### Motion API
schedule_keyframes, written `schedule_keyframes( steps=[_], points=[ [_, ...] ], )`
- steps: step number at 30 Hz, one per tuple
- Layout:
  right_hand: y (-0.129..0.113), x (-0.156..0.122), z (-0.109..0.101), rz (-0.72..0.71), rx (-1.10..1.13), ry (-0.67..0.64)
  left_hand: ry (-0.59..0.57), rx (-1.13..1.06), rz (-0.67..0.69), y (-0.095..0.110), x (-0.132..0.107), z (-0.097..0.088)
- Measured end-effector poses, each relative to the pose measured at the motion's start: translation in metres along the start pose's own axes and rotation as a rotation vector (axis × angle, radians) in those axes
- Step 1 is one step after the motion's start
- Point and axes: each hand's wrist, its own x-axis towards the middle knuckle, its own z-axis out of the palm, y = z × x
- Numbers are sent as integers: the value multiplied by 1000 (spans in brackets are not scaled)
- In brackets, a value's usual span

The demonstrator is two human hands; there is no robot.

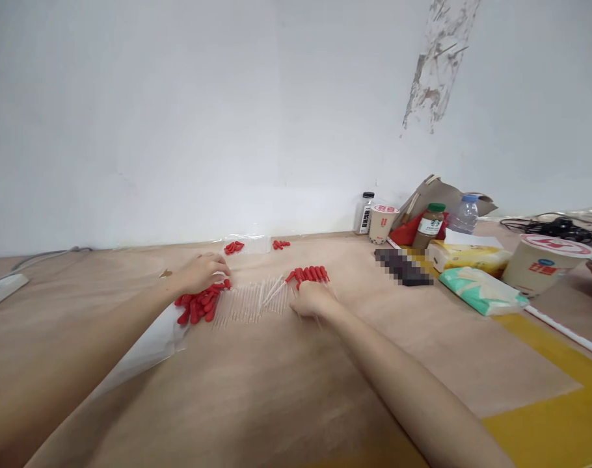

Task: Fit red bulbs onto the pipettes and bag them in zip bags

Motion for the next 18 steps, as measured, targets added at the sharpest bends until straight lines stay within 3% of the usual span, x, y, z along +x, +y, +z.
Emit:
schedule_keyframes(
  steps=[4,9,14,18],
  points=[
    [5,-2,-15,7,108,-42,-117,2,90,-4,23,4],
    [18,-5,-33,-74,274,-90,-190,-7,120,-4,31,11],
    [31,-6,-26,-219,693,-149,-125,-51,105,-11,28,7],
    [31,-14,-12,-323,814,-210,14,-134,64,1,6,-6]
  ],
)
